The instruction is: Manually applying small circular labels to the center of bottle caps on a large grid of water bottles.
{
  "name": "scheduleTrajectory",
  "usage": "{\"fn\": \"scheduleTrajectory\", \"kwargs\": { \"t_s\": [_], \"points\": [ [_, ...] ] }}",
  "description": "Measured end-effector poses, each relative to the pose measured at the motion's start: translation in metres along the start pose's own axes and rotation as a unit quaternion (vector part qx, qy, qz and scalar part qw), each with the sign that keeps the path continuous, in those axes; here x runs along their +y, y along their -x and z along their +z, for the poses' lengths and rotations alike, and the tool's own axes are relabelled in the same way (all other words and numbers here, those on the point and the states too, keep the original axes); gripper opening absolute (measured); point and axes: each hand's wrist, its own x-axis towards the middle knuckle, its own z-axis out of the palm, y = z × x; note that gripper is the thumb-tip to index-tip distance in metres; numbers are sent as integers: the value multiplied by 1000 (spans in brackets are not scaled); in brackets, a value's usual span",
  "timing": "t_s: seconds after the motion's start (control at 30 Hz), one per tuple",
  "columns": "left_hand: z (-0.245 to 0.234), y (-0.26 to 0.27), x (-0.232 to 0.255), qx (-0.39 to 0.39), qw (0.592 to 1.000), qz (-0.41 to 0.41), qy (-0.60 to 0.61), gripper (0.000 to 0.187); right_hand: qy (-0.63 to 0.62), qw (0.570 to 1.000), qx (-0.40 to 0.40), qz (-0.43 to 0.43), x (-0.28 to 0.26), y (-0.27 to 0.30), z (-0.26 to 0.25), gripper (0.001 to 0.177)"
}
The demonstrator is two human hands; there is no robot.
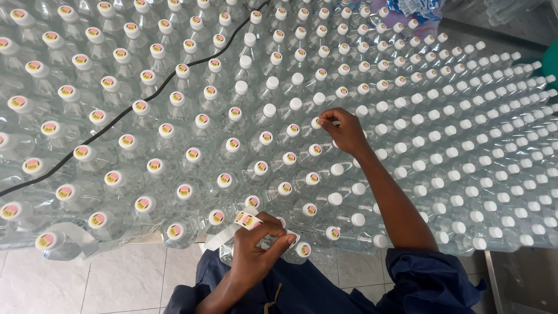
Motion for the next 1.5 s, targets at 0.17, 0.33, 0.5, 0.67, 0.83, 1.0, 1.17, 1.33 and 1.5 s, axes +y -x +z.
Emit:
{"fn": "scheduleTrajectory", "kwargs": {
  "t_s": [0.17,0.33,0.5,0.67,0.83,1.0,1.17,1.33,1.5],
  "points": [
    [0,0,0,-2,1000,-3,-5,21,83,993,35,-80,9,0,6,18],
    [0,-1,-1,-2,1000,-5,-16,21,84,990,36,-108,11,0,4,19],
    [1,-2,-5,-1,1000,-15,-12,21,64,997,22,-26,6,-3,-1,54],
    [-1,-2,-5,-10,1000,-17,-13,22,67,997,-28,4,10,-13,1,50],
    [-1,-3,-3,-14,1000,-21,-11,23,-84,992,-42,81,18,-19,7,25],
    [0,-4,4,-25,1000,-14,-14,27,-122,986,-9,111,10,-10,8,26],
    [6,-7,6,24,999,-11,40,26,-26,997,26,-66,-51,52,-1,42],
    [12,-14,7,89,995,25,35,28,-122,951,-222,-180,-137,155,-5,34],
    [8,-10,7,73,997,26,16,26,-153,949,-189,-202,-150,184,10,13]
  ]
}}
